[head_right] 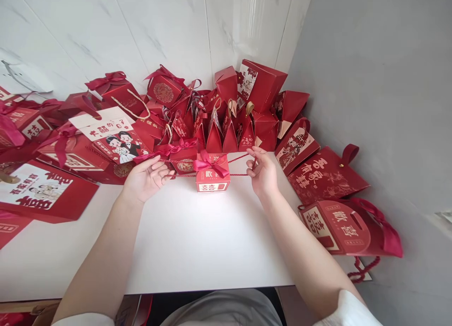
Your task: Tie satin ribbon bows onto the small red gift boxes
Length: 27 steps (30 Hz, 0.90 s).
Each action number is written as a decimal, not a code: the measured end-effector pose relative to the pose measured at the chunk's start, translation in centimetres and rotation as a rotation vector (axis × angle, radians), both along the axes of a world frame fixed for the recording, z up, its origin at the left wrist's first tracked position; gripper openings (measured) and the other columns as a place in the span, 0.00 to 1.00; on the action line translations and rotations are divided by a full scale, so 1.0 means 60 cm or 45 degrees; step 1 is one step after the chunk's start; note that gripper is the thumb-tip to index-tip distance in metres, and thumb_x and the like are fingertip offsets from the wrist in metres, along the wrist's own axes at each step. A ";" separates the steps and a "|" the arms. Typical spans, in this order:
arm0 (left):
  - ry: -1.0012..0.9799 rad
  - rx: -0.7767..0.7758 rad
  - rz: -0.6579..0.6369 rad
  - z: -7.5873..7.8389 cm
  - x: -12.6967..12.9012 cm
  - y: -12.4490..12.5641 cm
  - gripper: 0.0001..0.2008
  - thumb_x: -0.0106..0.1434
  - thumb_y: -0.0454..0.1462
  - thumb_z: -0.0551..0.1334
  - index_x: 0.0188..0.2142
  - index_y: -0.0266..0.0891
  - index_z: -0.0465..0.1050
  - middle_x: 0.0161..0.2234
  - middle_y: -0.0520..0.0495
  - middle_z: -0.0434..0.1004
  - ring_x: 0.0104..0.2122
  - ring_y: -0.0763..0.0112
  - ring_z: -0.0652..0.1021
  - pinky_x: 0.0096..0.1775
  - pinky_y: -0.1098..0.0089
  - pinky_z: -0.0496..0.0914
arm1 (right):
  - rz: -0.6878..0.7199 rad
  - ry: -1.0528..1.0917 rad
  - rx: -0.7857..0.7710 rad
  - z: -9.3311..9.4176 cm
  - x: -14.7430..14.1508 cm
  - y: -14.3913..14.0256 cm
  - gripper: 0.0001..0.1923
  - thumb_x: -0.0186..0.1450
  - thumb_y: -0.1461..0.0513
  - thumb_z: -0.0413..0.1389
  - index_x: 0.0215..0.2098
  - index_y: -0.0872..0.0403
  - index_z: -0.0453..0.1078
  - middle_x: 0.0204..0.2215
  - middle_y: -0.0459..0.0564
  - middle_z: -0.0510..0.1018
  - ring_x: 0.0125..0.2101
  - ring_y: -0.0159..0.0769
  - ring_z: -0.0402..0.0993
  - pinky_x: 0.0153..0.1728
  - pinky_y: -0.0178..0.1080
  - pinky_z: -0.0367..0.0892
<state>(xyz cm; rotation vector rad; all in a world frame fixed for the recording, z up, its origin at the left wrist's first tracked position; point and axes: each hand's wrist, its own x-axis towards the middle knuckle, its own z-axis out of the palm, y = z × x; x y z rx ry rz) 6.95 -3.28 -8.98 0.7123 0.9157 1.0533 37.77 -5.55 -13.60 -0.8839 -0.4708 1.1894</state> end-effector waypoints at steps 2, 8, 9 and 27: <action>-0.021 -0.009 0.076 -0.001 0.009 -0.001 0.19 0.57 0.37 0.65 0.18 0.40 0.55 0.14 0.60 0.47 0.15 0.81 0.59 0.29 0.75 0.71 | -0.015 0.011 -0.006 -0.003 0.000 0.001 0.17 0.49 0.58 0.60 0.38 0.50 0.67 0.39 0.49 0.74 0.22 0.27 0.57 0.13 0.31 0.45; 0.321 0.031 0.347 -0.008 0.014 0.000 0.18 0.53 0.36 0.65 0.17 0.40 0.55 0.11 0.62 0.46 0.12 0.83 0.52 0.22 0.75 0.69 | -0.038 0.071 -0.016 -0.017 0.009 0.009 0.18 0.47 0.63 0.62 0.38 0.52 0.69 0.27 0.43 0.69 0.17 0.23 0.46 0.13 0.28 0.40; 0.382 0.056 0.373 -0.009 0.012 0.001 0.18 0.53 0.35 0.65 0.17 0.40 0.55 0.11 0.62 0.47 0.12 0.83 0.53 0.23 0.74 0.70 | -0.032 0.058 -0.009 -0.017 0.011 0.010 0.19 0.47 0.64 0.62 0.38 0.52 0.70 0.27 0.42 0.70 0.17 0.22 0.44 0.13 0.28 0.40; 1.173 0.136 -0.368 -0.002 -0.025 -0.027 0.12 0.43 0.39 0.72 0.30 0.40 0.77 0.31 0.45 0.80 0.27 0.63 0.80 0.22 0.73 0.69 | 0.360 -1.128 0.055 -0.045 -0.002 0.005 0.12 0.58 0.53 0.63 0.34 0.52 0.76 0.36 0.49 0.79 0.32 0.36 0.72 0.33 0.38 0.67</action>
